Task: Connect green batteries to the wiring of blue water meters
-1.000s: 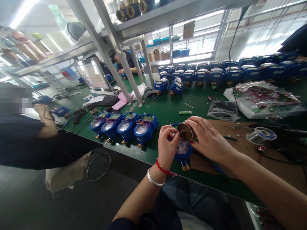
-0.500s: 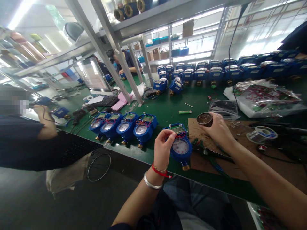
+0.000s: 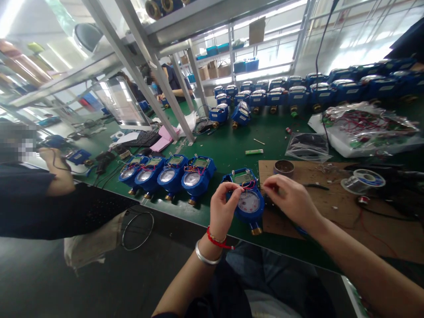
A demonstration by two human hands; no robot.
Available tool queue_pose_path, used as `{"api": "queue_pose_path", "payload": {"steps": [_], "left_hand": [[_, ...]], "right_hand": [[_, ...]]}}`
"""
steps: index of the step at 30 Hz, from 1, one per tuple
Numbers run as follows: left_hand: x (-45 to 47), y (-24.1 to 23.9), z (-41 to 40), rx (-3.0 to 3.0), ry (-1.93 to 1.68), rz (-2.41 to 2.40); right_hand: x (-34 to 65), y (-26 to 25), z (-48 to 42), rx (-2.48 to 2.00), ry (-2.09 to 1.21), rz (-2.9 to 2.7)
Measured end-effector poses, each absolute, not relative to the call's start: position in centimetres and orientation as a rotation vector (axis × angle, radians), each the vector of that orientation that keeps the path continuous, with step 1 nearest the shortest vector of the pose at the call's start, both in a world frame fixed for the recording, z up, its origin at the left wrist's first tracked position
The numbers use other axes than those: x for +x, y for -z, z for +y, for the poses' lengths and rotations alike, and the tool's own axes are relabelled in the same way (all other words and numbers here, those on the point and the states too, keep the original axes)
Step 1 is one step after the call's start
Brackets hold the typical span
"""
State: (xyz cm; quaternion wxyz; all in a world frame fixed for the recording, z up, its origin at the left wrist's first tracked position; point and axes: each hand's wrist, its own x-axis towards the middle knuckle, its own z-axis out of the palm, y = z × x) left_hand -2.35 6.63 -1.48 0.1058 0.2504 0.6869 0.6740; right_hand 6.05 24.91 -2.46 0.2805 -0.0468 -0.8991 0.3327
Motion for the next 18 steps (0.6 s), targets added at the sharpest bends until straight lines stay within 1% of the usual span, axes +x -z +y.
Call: {"api": "queue_pose_path", "payload": {"steps": [2,6,18], "left_hand": [[-2.2,1.5,6.6,0.809,-1.955,2.057],[-1.9,1.3,6.4,0.899,-1.897,2.133],[-1.7,1.4,6.5,0.774,-1.937,2.099]], "right_hand": [[6.2,2.1,23.1,-0.004,-0.896,-2.438],[5.5,2.5,21.9,-0.041,-0.856,-2.39],[4.3,2.8,21.2,0.057,-0.674,-2.406]]}}
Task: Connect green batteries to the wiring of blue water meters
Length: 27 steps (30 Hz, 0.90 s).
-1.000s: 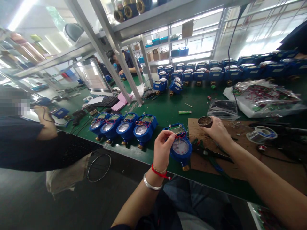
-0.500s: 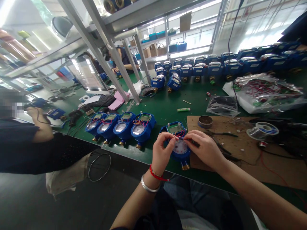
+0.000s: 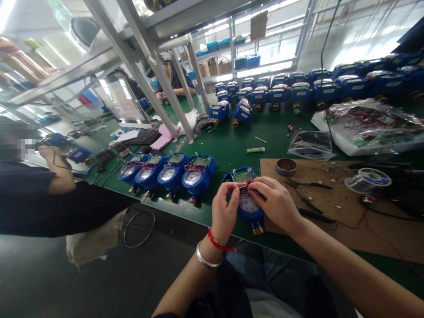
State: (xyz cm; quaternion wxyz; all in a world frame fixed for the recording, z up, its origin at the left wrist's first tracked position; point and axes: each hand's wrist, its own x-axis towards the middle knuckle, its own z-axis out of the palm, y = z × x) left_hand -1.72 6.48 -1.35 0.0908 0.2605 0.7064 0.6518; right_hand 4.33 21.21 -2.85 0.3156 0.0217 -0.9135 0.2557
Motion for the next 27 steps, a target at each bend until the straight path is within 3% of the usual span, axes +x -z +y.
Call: {"api": "queue_pose_path", "payload": {"steps": [27], "left_hand": [[-1.5,1.4,6.6,0.789,-1.946,2.096]], "right_hand": [[4.9,2.9,21.6,0.082,-0.782,-2.441]]}}
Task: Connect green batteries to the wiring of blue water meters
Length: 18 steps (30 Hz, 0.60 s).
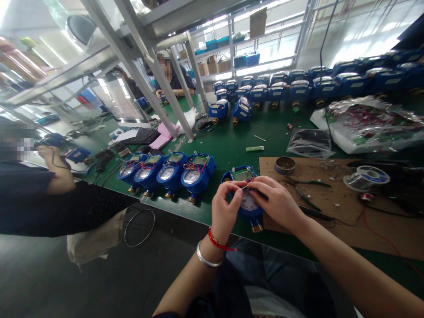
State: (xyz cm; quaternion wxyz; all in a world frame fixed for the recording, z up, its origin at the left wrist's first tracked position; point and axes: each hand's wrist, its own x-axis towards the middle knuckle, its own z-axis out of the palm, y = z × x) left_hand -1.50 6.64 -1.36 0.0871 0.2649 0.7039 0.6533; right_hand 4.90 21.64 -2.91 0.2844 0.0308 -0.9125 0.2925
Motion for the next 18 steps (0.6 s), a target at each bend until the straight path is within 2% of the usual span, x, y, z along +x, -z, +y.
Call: {"api": "queue_pose_path", "payload": {"steps": [12,16,18], "left_hand": [[-1.3,0.7,6.5,0.847,-1.799,2.225],[-1.4,0.7,6.6,0.832,-1.798,2.201],[-1.4,0.8,6.7,0.817,-1.803,2.196]], "right_hand": [[10.6,2.9,23.6,-0.177,-0.863,-2.287],[14.3,2.9,27.6,-0.638,-0.854,-2.092],[16.3,3.4,30.6,-0.912,-1.032,-1.757]]}}
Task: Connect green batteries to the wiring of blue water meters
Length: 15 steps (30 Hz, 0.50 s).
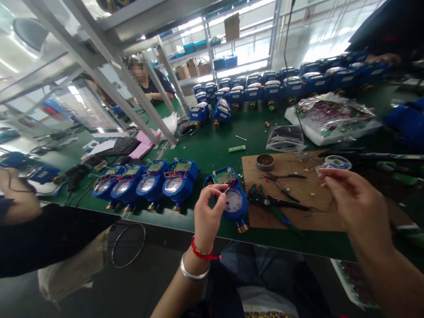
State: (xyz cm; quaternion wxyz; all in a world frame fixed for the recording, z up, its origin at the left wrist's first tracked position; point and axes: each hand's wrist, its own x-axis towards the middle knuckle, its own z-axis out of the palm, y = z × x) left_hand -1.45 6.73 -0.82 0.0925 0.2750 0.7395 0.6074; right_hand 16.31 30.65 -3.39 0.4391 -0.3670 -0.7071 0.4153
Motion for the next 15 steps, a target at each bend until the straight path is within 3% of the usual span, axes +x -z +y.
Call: {"api": "queue_pose_path", "payload": {"steps": [3,5,15], "left_hand": [[-1.5,1.1,6.9,0.796,-1.825,2.191],[-1.6,1.2,7.0,0.786,-1.843,2.176],[-1.3,1.8,7.2,0.758,-1.949,2.129]], "right_hand": [[19.3,4.8,35.4,-1.016,-1.51,-1.097],[21.0,5.7,38.0,-1.037,-1.583,-0.902],[21.4,7.2,45.2,-1.163,-1.184,-1.235]]}}
